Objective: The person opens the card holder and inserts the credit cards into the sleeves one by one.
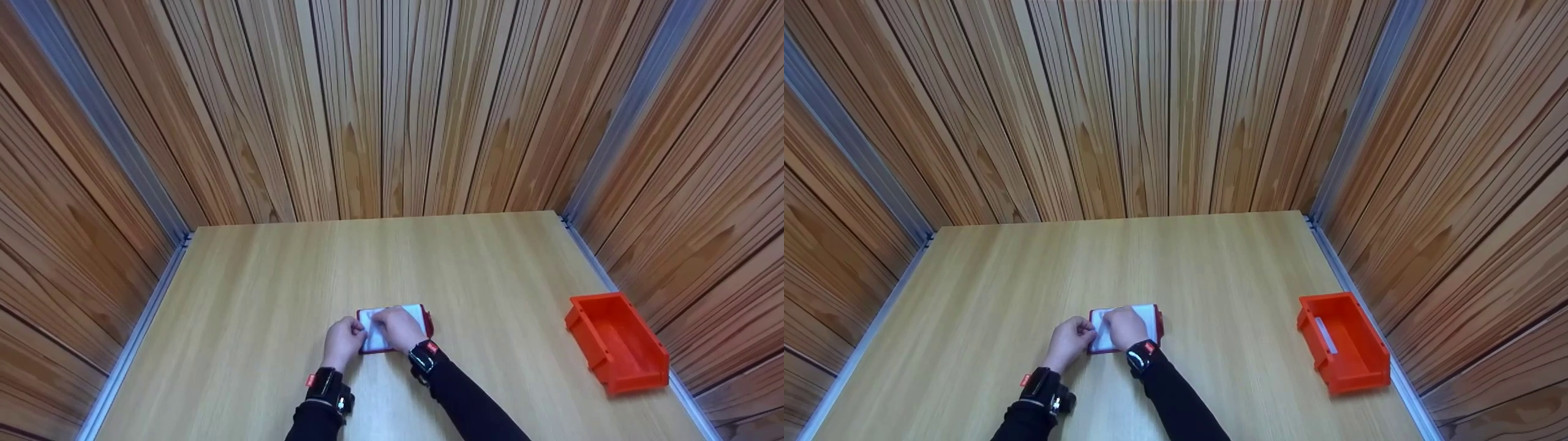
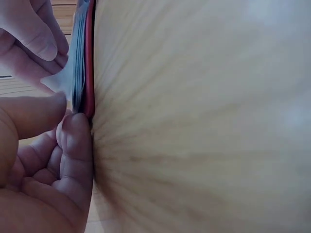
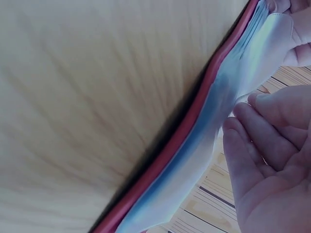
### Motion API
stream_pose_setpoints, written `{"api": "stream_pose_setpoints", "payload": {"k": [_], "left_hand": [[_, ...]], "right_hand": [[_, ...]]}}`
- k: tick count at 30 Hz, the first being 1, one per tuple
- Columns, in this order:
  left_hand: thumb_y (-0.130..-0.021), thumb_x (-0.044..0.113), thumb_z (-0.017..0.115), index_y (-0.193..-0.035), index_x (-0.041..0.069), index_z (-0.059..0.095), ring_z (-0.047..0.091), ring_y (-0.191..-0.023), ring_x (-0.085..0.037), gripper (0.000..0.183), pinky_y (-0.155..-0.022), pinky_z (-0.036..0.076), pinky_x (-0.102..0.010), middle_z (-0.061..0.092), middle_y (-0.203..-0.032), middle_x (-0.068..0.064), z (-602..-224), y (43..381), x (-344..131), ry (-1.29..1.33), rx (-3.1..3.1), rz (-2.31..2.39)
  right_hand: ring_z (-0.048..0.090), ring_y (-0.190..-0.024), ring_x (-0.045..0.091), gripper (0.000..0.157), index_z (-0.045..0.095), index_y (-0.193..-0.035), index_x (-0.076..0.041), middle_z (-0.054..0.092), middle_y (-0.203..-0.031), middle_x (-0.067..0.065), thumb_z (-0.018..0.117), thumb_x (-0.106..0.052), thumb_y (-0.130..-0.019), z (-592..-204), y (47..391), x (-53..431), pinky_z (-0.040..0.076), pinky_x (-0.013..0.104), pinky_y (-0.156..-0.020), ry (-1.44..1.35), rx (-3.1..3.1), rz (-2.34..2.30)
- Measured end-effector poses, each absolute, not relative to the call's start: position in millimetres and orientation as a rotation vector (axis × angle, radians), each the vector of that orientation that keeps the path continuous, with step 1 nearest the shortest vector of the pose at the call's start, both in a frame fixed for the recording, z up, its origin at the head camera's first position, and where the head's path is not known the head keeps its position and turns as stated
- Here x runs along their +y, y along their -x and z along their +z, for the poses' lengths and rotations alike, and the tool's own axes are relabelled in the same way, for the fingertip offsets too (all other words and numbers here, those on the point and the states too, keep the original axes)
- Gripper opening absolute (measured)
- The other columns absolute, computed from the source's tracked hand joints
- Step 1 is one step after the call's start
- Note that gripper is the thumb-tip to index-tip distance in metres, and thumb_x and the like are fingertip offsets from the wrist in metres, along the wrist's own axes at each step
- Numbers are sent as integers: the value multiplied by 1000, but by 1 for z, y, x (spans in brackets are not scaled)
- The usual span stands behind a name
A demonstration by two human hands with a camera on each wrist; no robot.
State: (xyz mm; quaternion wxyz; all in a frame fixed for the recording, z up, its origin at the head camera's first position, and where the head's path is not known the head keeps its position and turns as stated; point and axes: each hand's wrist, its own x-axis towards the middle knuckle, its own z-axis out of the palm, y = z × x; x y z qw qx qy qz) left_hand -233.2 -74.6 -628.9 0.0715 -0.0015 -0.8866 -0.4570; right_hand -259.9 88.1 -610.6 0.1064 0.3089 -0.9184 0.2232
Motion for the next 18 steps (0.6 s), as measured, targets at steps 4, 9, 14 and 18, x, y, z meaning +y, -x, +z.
{"api": "stream_pose_setpoints", "payload": {"k": [4,9,14,18], "left_hand": [[-78,-1,73,-77,2,63,56,-65,-17,10,-62,47,-33,60,-70,-2,-627,232,-73,45,-2643,-1295],[-79,2,74,-77,4,63,54,-65,-16,12,-62,46,-33,58,-70,0,-619,231,-69,47,-2628,-1305],[-76,5,76,-75,6,62,52,-66,-15,14,-62,45,-32,56,-70,1,-613,230,-65,88,-2649,-1286],[-73,5,79,-75,6,61,51,-65,-14,18,-61,44,-32,55,-69,2,-611,229,-63,81,-2675,-1311]], "right_hand": [[64,-75,23,15,74,-90,-7,71,-82,1,68,4,-81,-611,260,88,50,33,-71,-924,-2676,607],[64,-76,24,14,74,-91,-6,71,-81,3,68,3,-83,-612,261,87,51,34,-72,-916,-2696,620],[64,-76,24,14,73,-90,-7,70,-80,3,68,3,-82,-613,261,88,51,34,-72,-908,-2701,646],[64,-76,23,13,73,-88,-7,70,-79,3,68,3,-82,-615,262,88,51,35,-72,-889,-2700,688]]}}
